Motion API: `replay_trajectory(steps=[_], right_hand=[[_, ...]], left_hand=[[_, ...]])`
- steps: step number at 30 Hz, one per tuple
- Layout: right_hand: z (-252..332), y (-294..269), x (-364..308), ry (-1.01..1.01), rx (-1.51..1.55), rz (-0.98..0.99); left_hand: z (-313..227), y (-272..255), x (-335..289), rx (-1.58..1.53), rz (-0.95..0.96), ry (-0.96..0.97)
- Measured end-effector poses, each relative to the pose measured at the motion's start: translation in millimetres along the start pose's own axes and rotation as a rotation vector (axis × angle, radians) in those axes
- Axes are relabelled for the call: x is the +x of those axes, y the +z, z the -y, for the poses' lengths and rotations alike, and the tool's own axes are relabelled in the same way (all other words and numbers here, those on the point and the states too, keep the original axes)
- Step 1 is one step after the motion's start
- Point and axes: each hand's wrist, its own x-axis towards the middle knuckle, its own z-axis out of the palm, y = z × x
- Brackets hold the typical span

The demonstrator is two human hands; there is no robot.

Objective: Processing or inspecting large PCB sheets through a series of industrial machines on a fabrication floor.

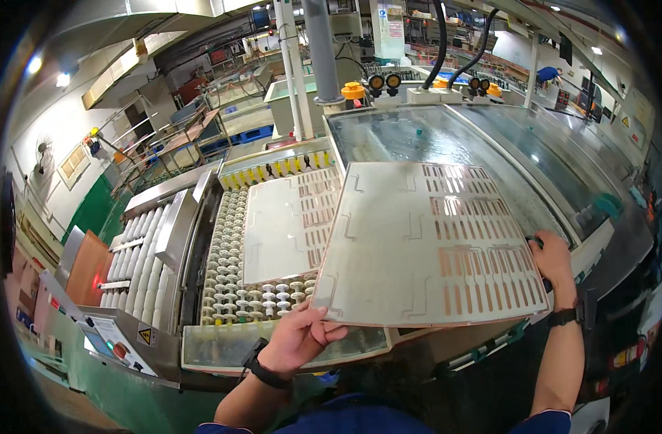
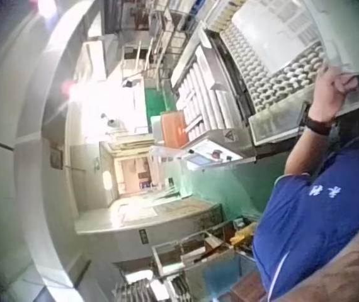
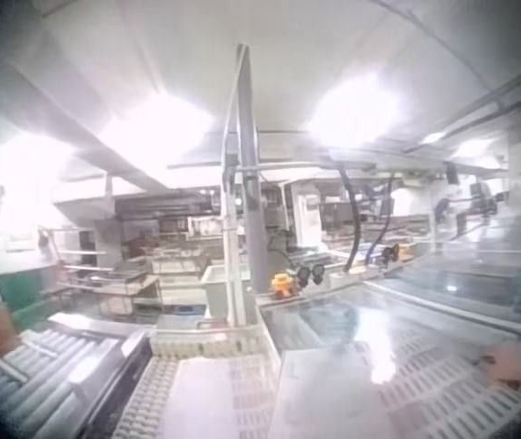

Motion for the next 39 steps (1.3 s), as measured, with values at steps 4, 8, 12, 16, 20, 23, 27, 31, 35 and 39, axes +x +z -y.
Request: replay_trajectory(steps=[4,8,12,16,20,23,27,31,35,39], right_hand=[[-5.4,4.0,0.9,-0.024,-0.037,-0.03],[1.9,0.5,-1.2,-0.033,-0.037,-0.015],[-5.4,3.4,-2.8,-0.044,-0.044,-0.05],[6.1,-1.2,-4.4,-0.05,-0.018,-0.042],[-7.2,3.5,-0.8,-0.091,-0.037,-0.055],[3.4,-3.3,-1.8,-0.049,-0.052,-0.001],[-7.4,3.9,-1.2,-0.038,-0.051,-0.048],[3.4,-1.9,-3.4,-0.015,-0.047,-0.019],[10.9,-8.2,-5.4,0.003,-0.051,-0.001],[3.9,-2.1,-3.9,-0.02,-0.03,-0.04]], left_hand=[[-0.8,3.6,-7.0,0.03,-0.065,-0.004],[-4.2,11.6,-10.4,0.055,-0.121,-0.006],[-4.9,18.6,-11.8,0.052,-0.141,-0.005],[-3.9,24.2,-11.8,0.075,-0.163,0.025],[0.0,23.9,-10.9,0.077,-0.173,0.036],[-0.1,23.0,-11.0,0.08,-0.18,0.04],[0.1,26.1,-10.5,0.076,-0.188,0.048],[-0.5,23.4,-9.7,0.084,-0.177,0.044],[-1.3,24.6,-9.9,0.092,-0.178,0.051],[-2.0,23.8,-9.4,0.093,-0.181,0.052]])
